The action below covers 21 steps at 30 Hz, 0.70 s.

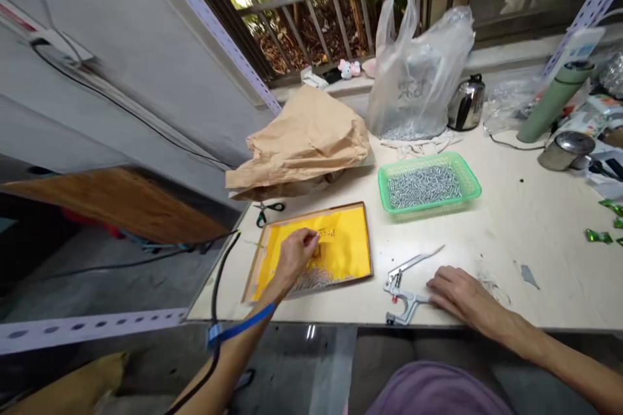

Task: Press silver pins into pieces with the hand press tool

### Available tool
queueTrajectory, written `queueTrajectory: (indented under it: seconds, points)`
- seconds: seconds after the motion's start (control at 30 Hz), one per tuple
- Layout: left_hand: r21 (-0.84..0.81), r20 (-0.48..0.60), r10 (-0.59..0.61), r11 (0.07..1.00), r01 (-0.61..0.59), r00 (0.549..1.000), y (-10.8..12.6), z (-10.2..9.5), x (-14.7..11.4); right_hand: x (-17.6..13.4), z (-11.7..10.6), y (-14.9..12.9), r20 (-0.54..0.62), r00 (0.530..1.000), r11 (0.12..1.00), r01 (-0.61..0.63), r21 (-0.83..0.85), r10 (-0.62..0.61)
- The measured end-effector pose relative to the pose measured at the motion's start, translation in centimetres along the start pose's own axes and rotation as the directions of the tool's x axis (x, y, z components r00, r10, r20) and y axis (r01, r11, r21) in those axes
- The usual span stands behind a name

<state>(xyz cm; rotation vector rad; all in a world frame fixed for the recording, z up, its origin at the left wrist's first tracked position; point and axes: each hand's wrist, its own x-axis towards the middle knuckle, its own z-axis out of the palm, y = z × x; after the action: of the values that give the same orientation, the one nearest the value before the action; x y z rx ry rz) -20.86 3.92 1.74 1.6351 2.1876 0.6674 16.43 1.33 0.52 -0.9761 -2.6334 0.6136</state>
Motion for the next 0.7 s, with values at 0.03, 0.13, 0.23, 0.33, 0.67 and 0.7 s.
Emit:
queueTrajectory:
  seconds: [0.03, 0.13, 0.23, 0.33, 0.67, 0.7]
  points:
    - [-0.028, 0.046, -0.015, 0.999, 0.017, 0.999, 1.0, 0.9, -1.4, -0.6, 0.2, -0.2, 0.028, 1.0, 1.0, -0.009, 0.003, 0.009]
    - [-0.232, 0.295, -0.065, 0.963, 0.138, 0.953, 4.0, 4.1, -6.2, -1.5, 0.9, -0.3, 0.086, 0.996, 0.999, -0.037, -0.011, 0.038]
    - [-0.394, 0.509, -0.129, 0.844, 0.365, 0.851, 6.4, 6.7, -10.0, -1.7, 1.8, -0.3, 0.115, 0.992, 0.998, -0.041, -0.052, 0.047]
    - [-0.388, 0.568, -0.185, 0.799, 0.46, 0.802, 7.4, 8.0, -11.6, -1.8, 2.3, -0.5, 0.111, 0.993, 0.997, -0.03, -0.069, 0.038]
    - [-0.136, 0.61, -0.22, 0.918, 0.374, 0.762, 7.7, 8.2, -11.4, -2.4, 3.1, -0.5, 0.029, 0.998, 0.998, -0.054, -0.018, 0.054]
    - [-0.112, 0.624, -0.229, 0.92, 0.376, 0.747, 7.7, 8.2, -11.2, -2.5, 3.3, -0.5, 0.027, 0.998, 0.998, -0.053, -0.017, 0.053]
